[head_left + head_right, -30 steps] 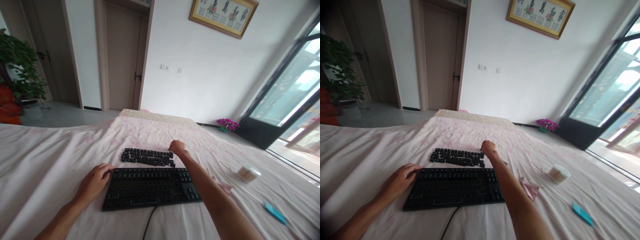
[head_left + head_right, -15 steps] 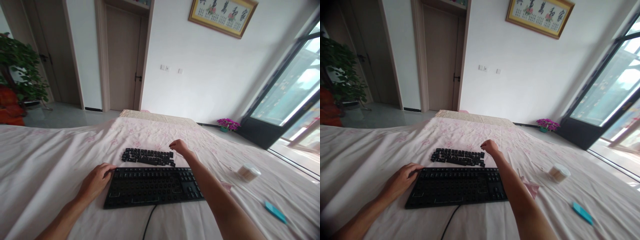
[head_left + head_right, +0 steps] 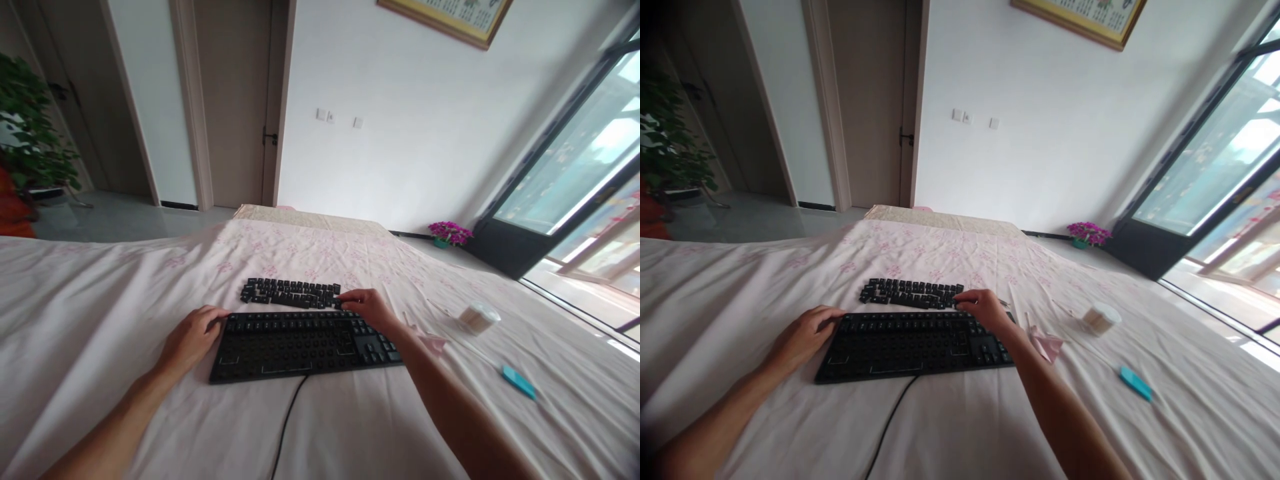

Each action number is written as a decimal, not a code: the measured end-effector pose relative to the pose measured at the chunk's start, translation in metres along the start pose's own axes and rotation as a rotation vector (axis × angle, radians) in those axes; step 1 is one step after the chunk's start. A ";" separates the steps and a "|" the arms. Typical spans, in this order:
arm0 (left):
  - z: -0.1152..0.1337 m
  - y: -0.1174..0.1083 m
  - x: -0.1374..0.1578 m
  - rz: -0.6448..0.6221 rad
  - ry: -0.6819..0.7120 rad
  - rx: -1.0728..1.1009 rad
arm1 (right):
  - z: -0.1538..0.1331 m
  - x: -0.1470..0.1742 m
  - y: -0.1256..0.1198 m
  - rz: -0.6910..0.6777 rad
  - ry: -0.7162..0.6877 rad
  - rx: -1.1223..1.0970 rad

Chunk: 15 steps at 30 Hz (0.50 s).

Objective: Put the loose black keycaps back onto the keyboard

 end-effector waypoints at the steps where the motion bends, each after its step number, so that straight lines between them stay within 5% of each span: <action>1: 0.001 -0.001 0.000 0.002 -0.001 -0.004 | 0.000 0.010 0.000 0.005 -0.027 0.025; 8: 0.003 -0.003 0.000 0.024 -0.009 -0.002 | -0.021 0.050 -0.005 0.084 -0.345 0.378; 15: 0.003 -0.003 0.000 0.014 -0.008 -0.010 | -0.032 0.055 0.006 0.058 -0.494 0.556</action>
Point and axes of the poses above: each hand's wrist, its own x-axis away from the middle knuckle, its own y-axis out of the palm, z = x × y, the point moved 7 cm from there along -x, towards the middle knuckle, and after that the axes turned 15 degrees about z, right-handed, at the moved point
